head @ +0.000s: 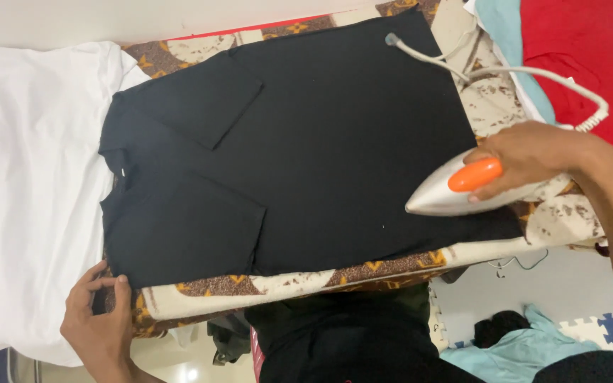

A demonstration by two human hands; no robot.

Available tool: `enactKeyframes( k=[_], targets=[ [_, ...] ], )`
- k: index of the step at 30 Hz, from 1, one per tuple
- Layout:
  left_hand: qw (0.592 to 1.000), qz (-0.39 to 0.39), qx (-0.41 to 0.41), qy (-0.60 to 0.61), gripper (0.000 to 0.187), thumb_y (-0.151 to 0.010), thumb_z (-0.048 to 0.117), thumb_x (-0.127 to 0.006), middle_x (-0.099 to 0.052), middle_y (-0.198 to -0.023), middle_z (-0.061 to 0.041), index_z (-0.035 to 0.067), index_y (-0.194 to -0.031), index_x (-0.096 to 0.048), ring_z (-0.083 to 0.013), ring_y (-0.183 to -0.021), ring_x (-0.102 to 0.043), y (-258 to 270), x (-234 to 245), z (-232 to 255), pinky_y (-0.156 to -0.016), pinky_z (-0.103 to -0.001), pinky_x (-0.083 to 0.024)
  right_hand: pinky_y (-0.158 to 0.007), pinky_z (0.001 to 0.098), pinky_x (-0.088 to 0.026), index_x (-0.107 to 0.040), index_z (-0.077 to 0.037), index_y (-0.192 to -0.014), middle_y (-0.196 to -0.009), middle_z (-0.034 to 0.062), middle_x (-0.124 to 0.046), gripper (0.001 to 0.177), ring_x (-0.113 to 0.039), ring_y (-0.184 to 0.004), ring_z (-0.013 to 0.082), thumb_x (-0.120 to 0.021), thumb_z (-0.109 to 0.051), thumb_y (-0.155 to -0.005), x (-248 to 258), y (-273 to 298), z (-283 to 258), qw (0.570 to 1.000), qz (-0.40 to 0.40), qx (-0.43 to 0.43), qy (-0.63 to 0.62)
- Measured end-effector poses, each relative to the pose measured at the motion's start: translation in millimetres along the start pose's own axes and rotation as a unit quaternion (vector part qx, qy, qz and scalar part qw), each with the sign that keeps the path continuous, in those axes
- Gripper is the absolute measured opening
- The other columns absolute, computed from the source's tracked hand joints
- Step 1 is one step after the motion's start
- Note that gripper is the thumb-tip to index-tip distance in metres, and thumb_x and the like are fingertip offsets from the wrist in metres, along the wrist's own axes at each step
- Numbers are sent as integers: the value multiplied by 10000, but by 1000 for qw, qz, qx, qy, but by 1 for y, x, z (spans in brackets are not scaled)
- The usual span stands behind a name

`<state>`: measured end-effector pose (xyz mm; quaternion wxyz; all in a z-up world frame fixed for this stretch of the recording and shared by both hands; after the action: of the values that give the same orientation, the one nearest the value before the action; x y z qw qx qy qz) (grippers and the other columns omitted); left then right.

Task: A person irons a black t-shirt and a red t-shirt on an ironing board and then folds them.

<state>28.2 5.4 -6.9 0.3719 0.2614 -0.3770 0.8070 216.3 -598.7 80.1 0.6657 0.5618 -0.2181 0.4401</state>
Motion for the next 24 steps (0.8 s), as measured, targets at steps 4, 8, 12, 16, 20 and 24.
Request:
enactKeyframes(
  k=[4,8,12,16,20,24],
  targets=[
    [1000,0,-10,-1,118,-946,-28,-753,-724,-1327,-191,-77,-889,-662,-334,-1206,-646,1,-1,-6,-1058,-435,-493,-829,290,-565,-765,-375,-981,-871,-164,-829,458,-774,-832,81,-810,-709,-670,-14,39,-9,998,-49,38,13],
    [1000,-4,-25,9,101,-947,-45,-744,-716,-1342,-194,-76,-909,-656,-338,-1220,-634,2,-1,-8,-1070,-438,-482,-803,270,-537,-794,-327,-893,-835,-135,-806,442,-742,-805,94,-833,-699,-659,-24,44,-4,999,-37,4,-30],
    [1000,-2,-10,0,107,-938,-39,-746,-725,-1326,-196,-75,-888,-659,-338,-1205,-641,1,-2,-7,-1055,-440,-493,-708,318,-511,-810,-238,-886,-782,-25,-803,600,-741,-721,162,-652,-778,-678,-16,34,-9,990,65,-46,-117],
    [1000,-1,-1,10,89,-945,-41,-737,-723,-1341,-176,-61,-908,-659,-320,-1207,-634,2,-1,-7,-1049,-427,-482,-713,359,-531,-782,-154,-930,-795,65,-797,534,-746,-738,242,-674,-659,-795,-6,33,-26,974,144,-56,-165],
    [1000,2,-21,-10,107,-955,-31,-747,-727,-1342,-180,-62,-899,-661,-337,-1219,-647,2,-2,-7,-1070,-445,-485,-711,333,-528,-763,-218,-841,-771,-34,-786,498,-722,-696,192,-685,-698,-739,-6,47,-43,990,96,55,-90],
    [1000,5,-6,16,107,-951,-54,-729,-720,-1338,-195,-68,-890,-642,-337,-1219,-638,2,0,0,-1062,-443,-486,-650,294,-455,-618,-232,-635,-588,-94,-672,577,-587,-572,142,-787,-783,-657,-12,59,-57,985,42,167,-30]
  ],
)
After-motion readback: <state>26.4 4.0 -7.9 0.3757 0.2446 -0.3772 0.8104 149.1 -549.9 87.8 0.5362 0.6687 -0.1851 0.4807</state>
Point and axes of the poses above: each hand's wrist, its own y-axis away from the middle knuckle, its own x-axis out of the back of the hand, z = x × y, the point moved 3 cm from there along -y, towards the middle knuckle
